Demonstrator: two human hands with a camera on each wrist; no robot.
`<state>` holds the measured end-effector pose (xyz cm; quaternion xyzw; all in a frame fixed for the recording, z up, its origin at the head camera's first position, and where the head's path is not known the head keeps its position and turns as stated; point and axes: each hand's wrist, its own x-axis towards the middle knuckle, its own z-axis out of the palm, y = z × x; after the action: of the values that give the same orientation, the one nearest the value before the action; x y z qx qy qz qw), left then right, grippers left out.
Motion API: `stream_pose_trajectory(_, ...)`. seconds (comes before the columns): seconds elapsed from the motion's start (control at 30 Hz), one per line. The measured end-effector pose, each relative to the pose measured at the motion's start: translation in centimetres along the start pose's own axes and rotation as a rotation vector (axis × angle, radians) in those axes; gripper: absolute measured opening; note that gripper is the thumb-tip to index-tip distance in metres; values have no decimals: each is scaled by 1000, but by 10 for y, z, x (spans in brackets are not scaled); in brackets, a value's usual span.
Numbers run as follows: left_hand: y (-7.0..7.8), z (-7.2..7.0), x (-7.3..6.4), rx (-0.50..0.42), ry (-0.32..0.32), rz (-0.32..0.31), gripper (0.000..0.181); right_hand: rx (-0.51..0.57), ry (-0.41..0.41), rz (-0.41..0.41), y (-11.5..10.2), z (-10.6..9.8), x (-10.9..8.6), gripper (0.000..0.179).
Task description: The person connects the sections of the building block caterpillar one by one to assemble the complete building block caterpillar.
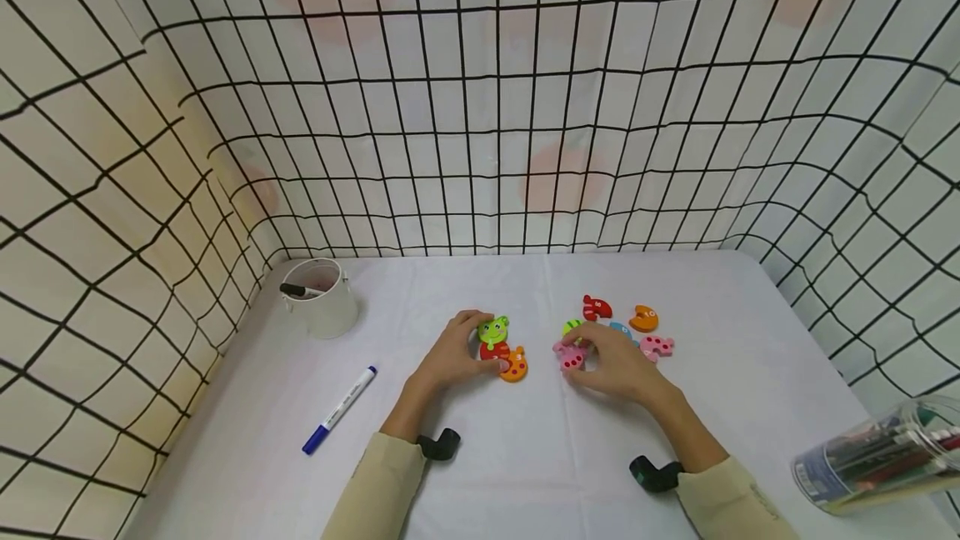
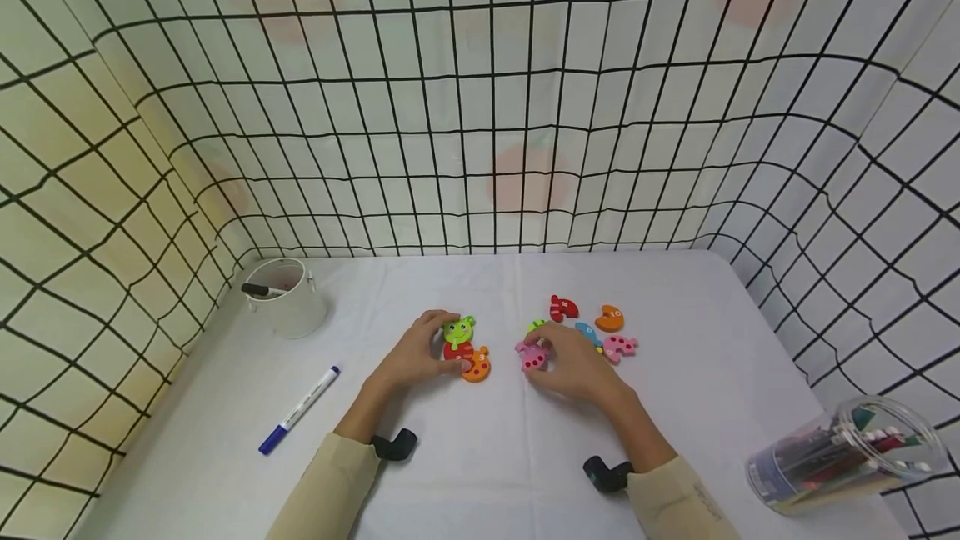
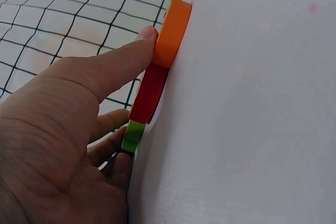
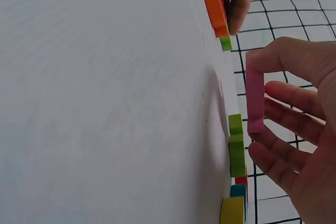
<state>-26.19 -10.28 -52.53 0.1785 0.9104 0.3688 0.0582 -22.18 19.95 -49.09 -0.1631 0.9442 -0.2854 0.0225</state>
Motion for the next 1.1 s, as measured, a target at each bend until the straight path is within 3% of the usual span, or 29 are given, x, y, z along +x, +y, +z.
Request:
stream_pose_trajectory(0.23, -3, 1, 1, 9, 3, 26, 79, 40, 3, -63, -9, 9, 17, 39)
stream_pose_trajectory(0.57, -4, 2, 3, 22, -3, 12, 77, 118, -47, -166, -24, 19, 41, 35)
stream_pose_trajectory(1.1, -3, 1, 3, 17, 11, 44, 76, 109, -158, -148, -24, 33, 52, 37)
